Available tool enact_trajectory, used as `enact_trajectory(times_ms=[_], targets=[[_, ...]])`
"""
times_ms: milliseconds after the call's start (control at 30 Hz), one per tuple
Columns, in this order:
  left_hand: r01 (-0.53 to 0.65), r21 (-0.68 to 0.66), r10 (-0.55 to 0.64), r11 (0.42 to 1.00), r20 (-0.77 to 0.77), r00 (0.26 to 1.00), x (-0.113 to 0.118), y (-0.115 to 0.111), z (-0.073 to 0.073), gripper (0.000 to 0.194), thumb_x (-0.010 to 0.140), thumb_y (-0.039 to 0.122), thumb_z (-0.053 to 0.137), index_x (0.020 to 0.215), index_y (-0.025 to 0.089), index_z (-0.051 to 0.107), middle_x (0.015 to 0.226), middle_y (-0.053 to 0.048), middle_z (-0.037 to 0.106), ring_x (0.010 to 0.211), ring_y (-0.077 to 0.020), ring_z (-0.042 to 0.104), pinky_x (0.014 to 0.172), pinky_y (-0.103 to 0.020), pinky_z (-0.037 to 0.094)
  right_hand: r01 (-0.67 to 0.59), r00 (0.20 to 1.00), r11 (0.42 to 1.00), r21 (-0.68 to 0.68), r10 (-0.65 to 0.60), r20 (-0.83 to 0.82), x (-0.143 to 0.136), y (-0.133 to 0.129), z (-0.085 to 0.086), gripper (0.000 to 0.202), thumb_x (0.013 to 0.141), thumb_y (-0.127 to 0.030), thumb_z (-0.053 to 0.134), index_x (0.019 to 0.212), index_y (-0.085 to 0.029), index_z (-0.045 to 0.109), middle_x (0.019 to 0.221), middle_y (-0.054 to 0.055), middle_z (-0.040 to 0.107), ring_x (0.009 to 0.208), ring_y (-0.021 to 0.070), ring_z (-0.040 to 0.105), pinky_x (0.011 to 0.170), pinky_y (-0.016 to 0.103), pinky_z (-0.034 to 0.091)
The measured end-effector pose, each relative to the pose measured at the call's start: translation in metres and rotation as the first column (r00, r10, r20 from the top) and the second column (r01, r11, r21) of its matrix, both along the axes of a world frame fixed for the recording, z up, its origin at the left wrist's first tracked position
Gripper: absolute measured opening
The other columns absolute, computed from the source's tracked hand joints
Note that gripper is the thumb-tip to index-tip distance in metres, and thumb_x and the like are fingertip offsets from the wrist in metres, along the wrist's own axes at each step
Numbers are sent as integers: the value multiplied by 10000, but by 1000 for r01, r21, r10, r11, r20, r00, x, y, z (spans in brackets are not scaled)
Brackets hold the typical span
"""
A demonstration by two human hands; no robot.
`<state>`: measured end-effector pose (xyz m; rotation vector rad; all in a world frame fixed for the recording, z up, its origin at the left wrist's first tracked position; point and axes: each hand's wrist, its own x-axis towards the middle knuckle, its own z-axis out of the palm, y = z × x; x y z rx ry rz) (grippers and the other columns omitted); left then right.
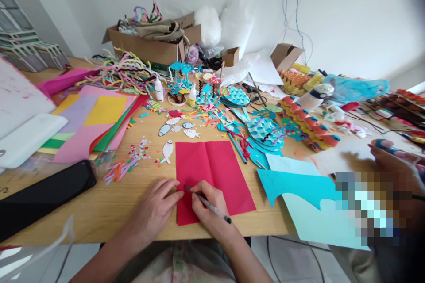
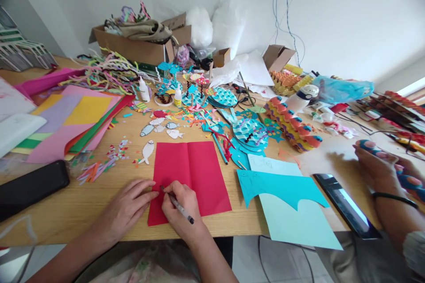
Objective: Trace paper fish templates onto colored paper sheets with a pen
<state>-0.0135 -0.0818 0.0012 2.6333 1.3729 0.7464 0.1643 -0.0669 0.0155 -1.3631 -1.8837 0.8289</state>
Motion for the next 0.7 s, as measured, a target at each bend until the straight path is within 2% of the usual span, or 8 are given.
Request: enact_trajectory(times_ms=[233, 700], targets=[[1, 4, -1, 1000, -8, 1000, -1, 0, 0, 329, 796, 43, 429, 1027, 185, 616, 1072, -75, 594, 1016, -210, 508, 856, -375, 489, -12, 1000, 1000, 17, 12, 7, 1, 1, -2, 124, 720, -141, 454, 753, -189, 563, 655, 13, 621, 604, 130, 562, 562, 201, 421], [-6, 9, 6, 1000, 12, 1000, 0, 0, -1, 319, 805, 45, 421, 1015, 185, 617, 1070, -73, 587, 1017, -202, 504, 859, -369, 489, -29, 1000, 998, 55, 28, 14, 0, 0, -4, 123, 713, -129, 459, 747, -187, 563, 638, 9, 608, 588, 125, 556, 556, 198, 414]])
